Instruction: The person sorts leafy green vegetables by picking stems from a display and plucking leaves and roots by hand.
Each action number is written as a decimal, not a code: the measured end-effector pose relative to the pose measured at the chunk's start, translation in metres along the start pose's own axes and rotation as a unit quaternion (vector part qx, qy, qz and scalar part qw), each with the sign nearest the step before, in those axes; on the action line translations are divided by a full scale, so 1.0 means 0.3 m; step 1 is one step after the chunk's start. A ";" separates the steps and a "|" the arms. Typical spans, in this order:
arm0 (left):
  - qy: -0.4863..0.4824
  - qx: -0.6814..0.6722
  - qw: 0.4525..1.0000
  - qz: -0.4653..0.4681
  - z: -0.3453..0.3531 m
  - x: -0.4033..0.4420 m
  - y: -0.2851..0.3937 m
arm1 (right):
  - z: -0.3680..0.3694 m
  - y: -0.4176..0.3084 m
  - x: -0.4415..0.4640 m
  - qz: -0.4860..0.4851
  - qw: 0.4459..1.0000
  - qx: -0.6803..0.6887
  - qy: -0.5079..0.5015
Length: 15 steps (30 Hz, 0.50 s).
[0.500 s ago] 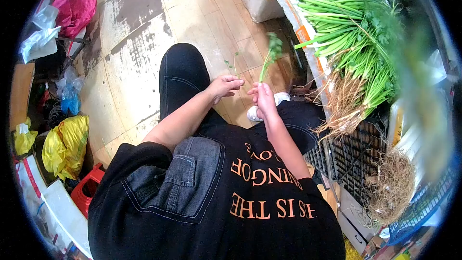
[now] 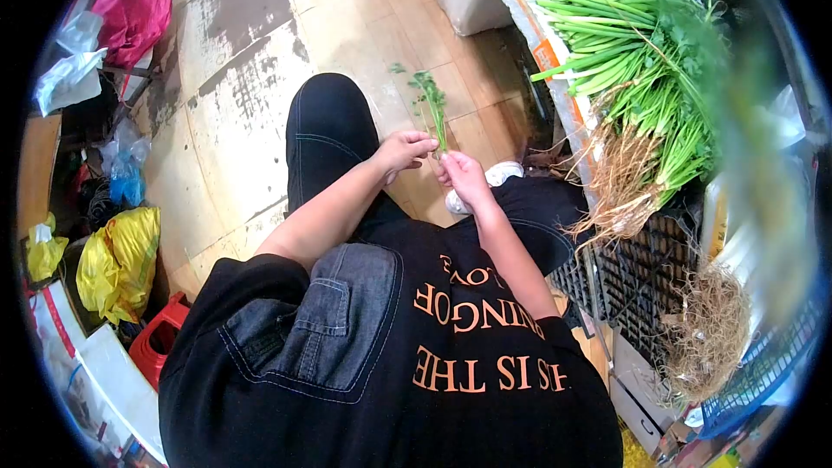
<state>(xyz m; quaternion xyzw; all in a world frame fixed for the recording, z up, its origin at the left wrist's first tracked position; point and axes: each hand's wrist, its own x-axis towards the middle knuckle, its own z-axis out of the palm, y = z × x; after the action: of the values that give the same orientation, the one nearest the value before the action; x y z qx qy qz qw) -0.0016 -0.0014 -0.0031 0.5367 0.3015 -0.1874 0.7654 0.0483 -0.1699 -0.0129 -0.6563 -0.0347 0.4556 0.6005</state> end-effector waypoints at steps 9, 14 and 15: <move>-0.071 -0.048 0.996 -0.002 0.026 -0.026 0.031 | 0.006 -0.005 -0.011 -0.007 0.997 -0.075 -0.030; 0.003 -0.126 0.992 0.015 0.012 0.009 0.028 | -0.010 0.009 -0.012 0.033 0.991 -0.086 -0.101; 0.024 -0.168 0.985 0.029 0.009 0.015 0.038 | -0.014 0.008 -0.015 0.049 0.989 -0.076 -0.120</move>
<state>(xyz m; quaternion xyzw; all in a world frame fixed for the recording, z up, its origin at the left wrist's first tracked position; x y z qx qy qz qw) 0.0094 0.0004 0.0025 0.4137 0.3316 -0.0986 0.8421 0.0471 -0.1763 -0.0130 -0.6411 -0.1092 0.5560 0.5176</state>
